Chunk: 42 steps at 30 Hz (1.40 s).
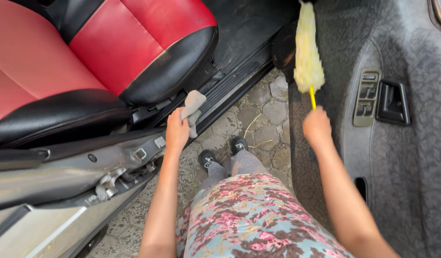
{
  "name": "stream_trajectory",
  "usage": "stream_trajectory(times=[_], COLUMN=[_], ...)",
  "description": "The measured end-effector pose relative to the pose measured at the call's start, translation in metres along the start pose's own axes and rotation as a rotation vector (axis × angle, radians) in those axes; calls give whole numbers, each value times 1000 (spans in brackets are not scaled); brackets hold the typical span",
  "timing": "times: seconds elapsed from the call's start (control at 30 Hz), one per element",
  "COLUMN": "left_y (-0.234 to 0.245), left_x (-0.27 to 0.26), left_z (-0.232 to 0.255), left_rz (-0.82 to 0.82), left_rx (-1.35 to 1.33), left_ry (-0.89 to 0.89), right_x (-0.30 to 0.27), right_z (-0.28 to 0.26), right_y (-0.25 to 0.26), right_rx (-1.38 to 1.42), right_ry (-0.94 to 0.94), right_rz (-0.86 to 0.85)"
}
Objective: Cleaning the seats and door panels of a car using a duster and a cloth.
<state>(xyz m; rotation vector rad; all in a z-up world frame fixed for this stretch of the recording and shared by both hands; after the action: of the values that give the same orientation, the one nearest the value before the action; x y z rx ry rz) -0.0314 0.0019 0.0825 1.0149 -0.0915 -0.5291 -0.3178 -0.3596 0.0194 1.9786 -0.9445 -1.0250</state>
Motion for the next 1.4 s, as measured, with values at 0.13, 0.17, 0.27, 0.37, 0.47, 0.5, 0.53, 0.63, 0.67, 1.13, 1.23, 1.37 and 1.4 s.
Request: stream_trajectory(times=[0.13, 0.17, 0.27, 0.37, 0.47, 0.5, 0.53, 0.63, 0.67, 1.13, 1.23, 1.37, 1.4], left_y=[-3, -6, -19, -37, -59, -68, -70, -78, -81, -106, -117, -135, -139], left_x=[8, 12, 27, 45, 59, 68, 73, 84, 90, 147, 150, 146, 146], left_z=[10, 15, 33, 48, 56, 59, 65, 80, 83, 126, 127, 121, 118], left_rz=[-13, -28, -59, -68, -71, -70, -74, -114, -117, -118, -152, -182, -178], left_rx=[-23, -25, -21, -14, -11, -10, -11, -141, -154, -245, -263, -250, -233], left_ry=[-33, -31, -46, -91, -123, -129, -129, -112, -99, -57, -59, -140, -178], right_x=[-15, -3, 53, 98, 93, 89, 77, 62, 74, 110, 83, 52, 51], right_z=[11, 12, -9, -27, -33, -36, -37, -38, -38, -137, -144, -132, -112], right_y=[-1, -1, 1, -4, -2, 2, 12, 41, 48, 227, 271, 263, 249], right_rx=[-63, -34, 39, 67, 7, -36, -38, -160, -255, -495, -402, -415, -437], right_ry=[-152, -135, -108, -69, -9, 33, 29, 6, 11, -28, 53, 35, 70], right_rz=[-61, -41, -11, -8, -29, -38, -38, -154, -217, -319, -99, 73, 56])
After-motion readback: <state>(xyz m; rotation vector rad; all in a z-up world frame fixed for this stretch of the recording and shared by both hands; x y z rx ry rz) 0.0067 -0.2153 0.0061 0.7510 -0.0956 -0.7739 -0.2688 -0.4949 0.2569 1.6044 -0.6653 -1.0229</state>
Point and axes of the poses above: each hand's wrist, its own x-axis towards the middle knuckle, its own y-axis out of the back of the hand, z = x × y, the point moved 1 cm from there along x, towards the middle knuckle, and after that the axes turned 13 degrees about x, right-handed, at the moved point
